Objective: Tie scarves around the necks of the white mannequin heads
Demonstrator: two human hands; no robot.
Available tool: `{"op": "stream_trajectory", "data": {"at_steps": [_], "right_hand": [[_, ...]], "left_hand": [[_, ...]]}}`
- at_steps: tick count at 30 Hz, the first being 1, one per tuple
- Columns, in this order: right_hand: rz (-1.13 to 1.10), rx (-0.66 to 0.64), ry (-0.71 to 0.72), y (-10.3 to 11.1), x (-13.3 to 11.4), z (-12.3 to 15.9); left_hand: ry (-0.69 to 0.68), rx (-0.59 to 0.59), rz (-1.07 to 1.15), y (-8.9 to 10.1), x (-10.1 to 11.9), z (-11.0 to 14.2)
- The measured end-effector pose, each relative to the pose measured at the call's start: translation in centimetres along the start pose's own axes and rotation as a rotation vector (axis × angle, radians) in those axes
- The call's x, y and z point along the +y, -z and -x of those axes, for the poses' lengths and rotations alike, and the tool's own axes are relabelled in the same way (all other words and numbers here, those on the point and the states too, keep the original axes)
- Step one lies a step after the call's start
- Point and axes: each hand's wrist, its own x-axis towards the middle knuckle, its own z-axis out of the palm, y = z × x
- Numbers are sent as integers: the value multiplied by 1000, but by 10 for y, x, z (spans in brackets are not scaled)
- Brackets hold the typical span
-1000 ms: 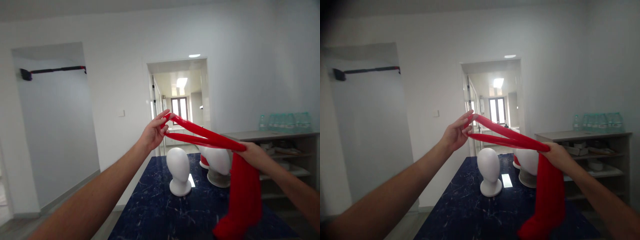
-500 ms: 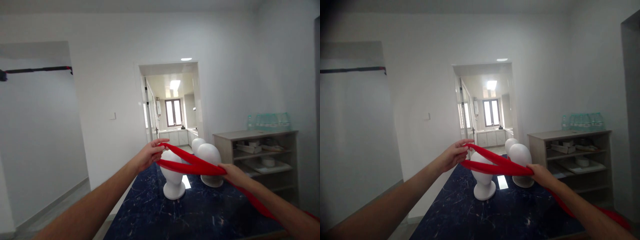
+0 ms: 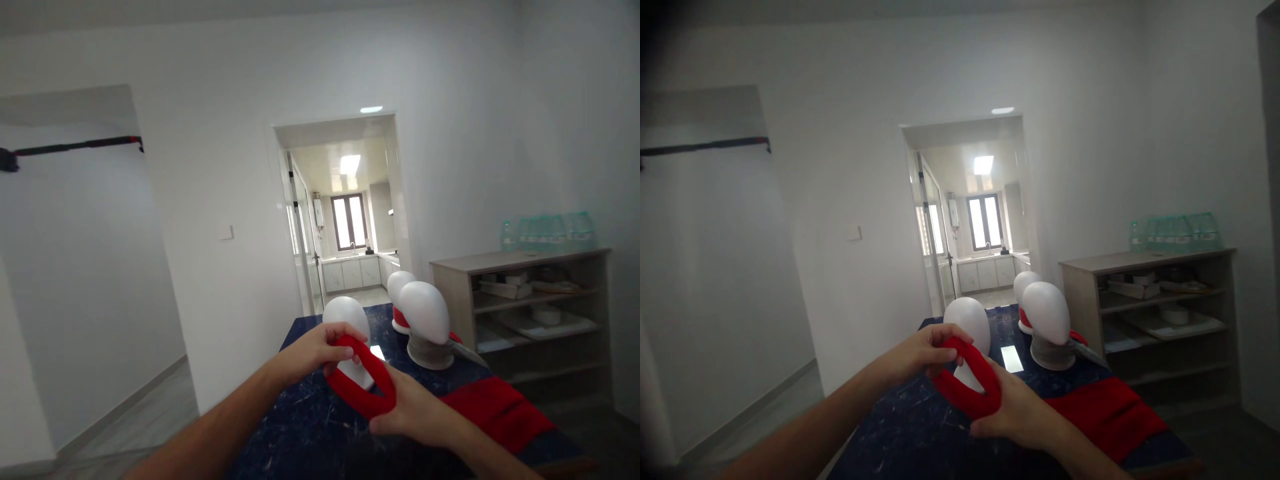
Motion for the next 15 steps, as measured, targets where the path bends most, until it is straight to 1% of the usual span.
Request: {"op": "stream_trajectory", "data": {"at_steps": [2,3,4,5,6,7,9,11,13,15], "right_hand": [[-118,-20,7,-25,-5,-25],[-184,-58,-28,-31,-2,-36],[-253,-123,-71,-31,5,-46],[-324,-198,-115,-25,13,-54],[-393,-277,-157,-15,23,-61],[-457,-348,-186,0,32,-68],[-562,-408,-201,39,47,-79],[-627,-419,-191,79,52,-88],[-657,-395,-172,113,50,-97],[-686,-332,-141,136,44,-107]], "left_hand": [[-27,-25,-6,-1,6,-10],[-41,-32,-4,1,8,-13],[-58,-32,1,5,9,-16],[-75,-27,11,12,10,-19],[-91,-20,27,21,9,-20],[-100,-13,42,32,7,-20],[-99,17,55,58,0,-19],[-57,53,-32,82,-10,-19],[31,95,-254,99,-19,-21],[91,140,-611,111,-26,-26]]}}
